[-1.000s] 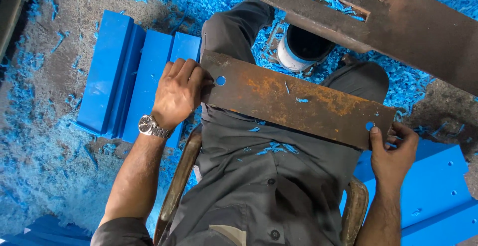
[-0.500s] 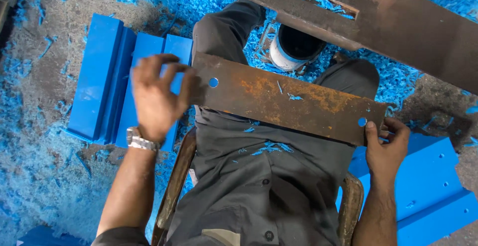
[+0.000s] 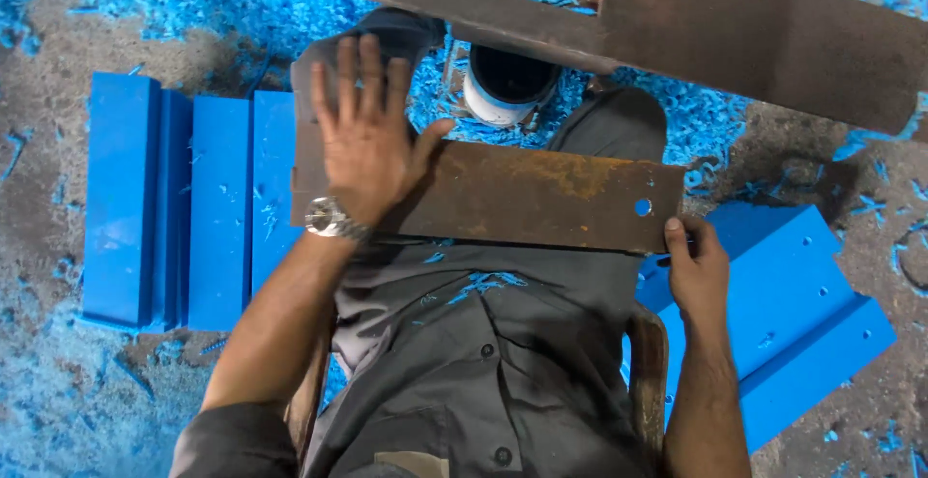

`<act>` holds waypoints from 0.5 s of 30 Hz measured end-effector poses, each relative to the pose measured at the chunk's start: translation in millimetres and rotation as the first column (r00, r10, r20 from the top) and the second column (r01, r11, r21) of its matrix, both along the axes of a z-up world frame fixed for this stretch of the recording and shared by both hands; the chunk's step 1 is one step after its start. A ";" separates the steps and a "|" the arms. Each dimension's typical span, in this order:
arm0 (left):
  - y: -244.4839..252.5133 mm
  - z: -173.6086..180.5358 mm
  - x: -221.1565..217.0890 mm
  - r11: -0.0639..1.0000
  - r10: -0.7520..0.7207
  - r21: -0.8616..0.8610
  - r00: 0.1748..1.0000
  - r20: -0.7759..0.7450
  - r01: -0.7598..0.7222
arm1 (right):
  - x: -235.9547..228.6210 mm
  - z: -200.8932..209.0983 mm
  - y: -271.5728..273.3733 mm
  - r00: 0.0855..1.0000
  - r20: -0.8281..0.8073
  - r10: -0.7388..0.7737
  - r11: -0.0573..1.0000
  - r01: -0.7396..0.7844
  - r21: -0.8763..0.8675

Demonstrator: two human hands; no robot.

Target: The person sits on a chair and drills holes in a rusty flat metal bar using a bench drill press, holding the bar steady on the work table while the bit cuts, then repositioning the bar to drill additional holes. The person also briefly picks up and sets aside blue plastic pieces from the work area.

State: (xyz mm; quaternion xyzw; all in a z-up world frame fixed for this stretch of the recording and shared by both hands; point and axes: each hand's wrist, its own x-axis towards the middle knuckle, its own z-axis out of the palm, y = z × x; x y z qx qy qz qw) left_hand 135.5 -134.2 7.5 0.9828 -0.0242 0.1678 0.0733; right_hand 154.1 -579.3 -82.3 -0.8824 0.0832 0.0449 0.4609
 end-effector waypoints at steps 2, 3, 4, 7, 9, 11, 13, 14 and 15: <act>12.0 20.7 0.0 0.986 0.155 0.070 0.988 -0.027 -0.153 | 9.7 4.9 11.4 0.992 -0.123 -0.036 0.999 0.038 0.019; 8.3 27.2 -10.1 0.993 0.042 -0.105 0.990 -0.138 -0.056 | 10.3 14.5 19.3 0.978 -0.197 -0.064 0.991 0.085 0.101; 5.2 33.9 -20.6 0.959 -0.088 -0.284 0.970 -0.227 0.020 | 10.6 23.9 27.7 0.959 -0.271 -0.086 0.974 0.138 0.178; -15.4 33.8 -26.2 0.863 -0.442 -0.317 0.891 -0.100 0.393 | 14.3 -22.0 -0.9 0.965 -0.261 -0.030 0.880 0.149 0.450; -19.2 37.0 -21.5 0.891 -0.403 -0.275 0.908 -0.116 0.361 | 22.4 -4.6 14.8 0.966 -0.254 -0.039 0.857 0.163 0.489; -18.4 39.8 -18.3 0.918 -0.354 -0.237 0.926 -0.129 0.318 | 31.9 5.3 24.4 0.967 -0.251 -0.039 0.836 0.169 0.521; -11.3 43.1 -14.6 0.917 -0.380 -0.204 0.908 -0.176 0.344 | 44.1 6.5 30.5 0.976 -0.216 -0.007 0.820 0.129 0.557; -6.9 45.0 -14.3 0.919 -0.373 -0.201 0.911 -0.174 0.338 | 47.0 4.8 31.3 0.977 -0.214 0.000 0.820 0.122 0.559; -0.7 47.7 -13.3 0.920 -0.373 -0.220 0.898 -0.234 0.325 | 53.6 2.3 35.1 0.981 -0.192 -0.017 0.792 0.131 0.597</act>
